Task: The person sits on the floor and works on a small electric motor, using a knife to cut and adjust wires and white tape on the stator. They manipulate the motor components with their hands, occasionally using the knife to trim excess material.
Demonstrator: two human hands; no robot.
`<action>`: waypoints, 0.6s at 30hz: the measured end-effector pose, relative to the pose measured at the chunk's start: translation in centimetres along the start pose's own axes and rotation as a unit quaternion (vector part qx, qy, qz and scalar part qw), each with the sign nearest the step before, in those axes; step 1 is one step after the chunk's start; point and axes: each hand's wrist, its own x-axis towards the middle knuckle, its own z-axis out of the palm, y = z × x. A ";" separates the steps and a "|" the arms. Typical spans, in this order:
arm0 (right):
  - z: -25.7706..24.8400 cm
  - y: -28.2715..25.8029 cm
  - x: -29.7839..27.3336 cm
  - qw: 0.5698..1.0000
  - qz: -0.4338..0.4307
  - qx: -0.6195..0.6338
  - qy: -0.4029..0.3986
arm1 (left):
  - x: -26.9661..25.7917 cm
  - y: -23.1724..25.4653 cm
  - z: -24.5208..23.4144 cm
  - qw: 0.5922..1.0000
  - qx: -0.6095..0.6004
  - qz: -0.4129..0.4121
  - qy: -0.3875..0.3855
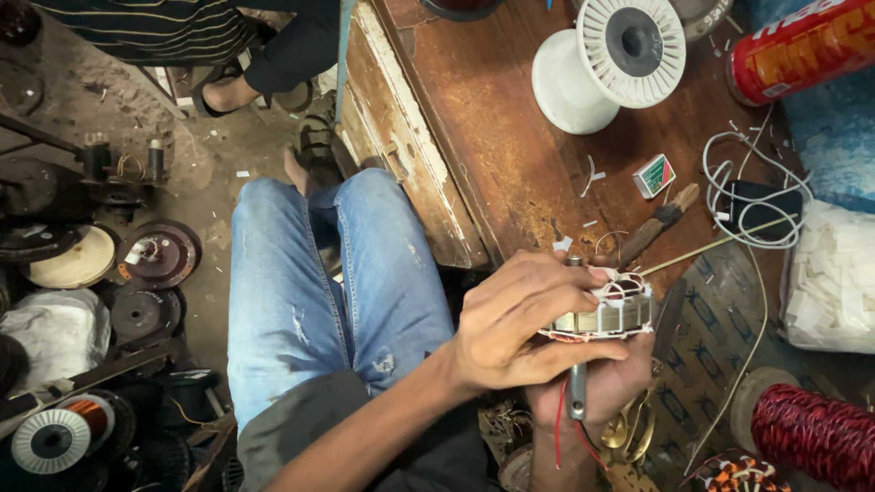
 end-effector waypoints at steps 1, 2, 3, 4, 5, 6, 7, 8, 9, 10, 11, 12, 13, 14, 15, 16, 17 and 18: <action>0.1 0.0 0.0 1.000 0.009 0.029 -0.003 | 0.0 -0.1 0.0 1.000 0.006 0.013 -0.002; 0.1 0.0 -0.1 0.998 0.018 0.058 -0.006 | 0.0 0.0 0.0 1.000 0.012 0.008 -0.009; 0.3 0.1 0.0 0.999 0.014 0.034 -0.003 | 0.0 0.0 -0.1 1.000 0.019 0.003 -0.017; 0.4 0.2 0.0 1.000 0.009 0.010 0.000 | 0.0 0.0 -0.1 0.999 0.026 -0.003 -0.024; 0.5 0.2 0.0 1.000 0.005 -0.014 0.003 | 0.1 0.2 -0.1 0.999 0.020 -0.011 -0.022; 0.5 0.3 0.0 0.999 -0.011 -0.039 -0.002 | 0.1 0.3 -0.1 1.000 0.014 -0.019 -0.020; 0.6 0.3 0.0 0.998 -0.027 -0.064 -0.006 | 0.2 0.4 -0.1 0.999 0.007 -0.028 -0.019; 0.5 0.3 0.0 0.995 -0.044 -0.089 -0.010 | 0.3 0.5 -0.2 0.999 0.013 -0.033 -0.026; 0.4 0.2 0.0 0.996 -0.037 -0.076 -0.005 | 0.3 0.8 -0.4 0.999 0.018 -0.039 -0.033; 0.3 0.2 -0.1 0.998 -0.029 -0.064 -0.001 | 0.3 0.9 -0.6 0.998 0.023 -0.046 -0.040; 0.2 0.2 -0.1 0.999 -0.021 -0.050 0.002 | 0.3 1.0 -0.9 0.997 0.020 -0.049 -0.051; 0.1 0.3 -0.1 0.999 -0.018 -0.036 0.002 | 0.4 1.1 -1.2 0.997 0.016 -0.053 -0.062; 0.0 0.4 -0.1 1.000 -0.013 -0.022 0.002 | 0.4 1.2 -1.5 0.996 0.012 -0.059 -0.069; 0.0 0.5 -0.1 1.000 -0.008 -0.008 0.001 | 0.4 1.3 -1.7 0.995 0.009 -0.065 -0.075; -0.1 0.6 -0.1 1.000 -0.008 -0.017 -0.003 | 0.4 1.4 -1.8 0.994 0.006 -0.072 -0.077; -0.2 0.6 -0.1 1.000 -0.008 -0.025 -0.007 | 0.4 1.4 -1.9 0.994 0.005 -0.075 -0.076; -0.3 0.7 -0.1 0.999 -0.008 -0.033 -0.010 | 0.3 1.5 -2.0 0.994 0.003 -0.078 -0.075; -0.4 0.7 0.0 1.000 -0.004 -0.007 -0.013 | 0.2 1.5 -2.1 0.995 0.005 -0.077 -0.071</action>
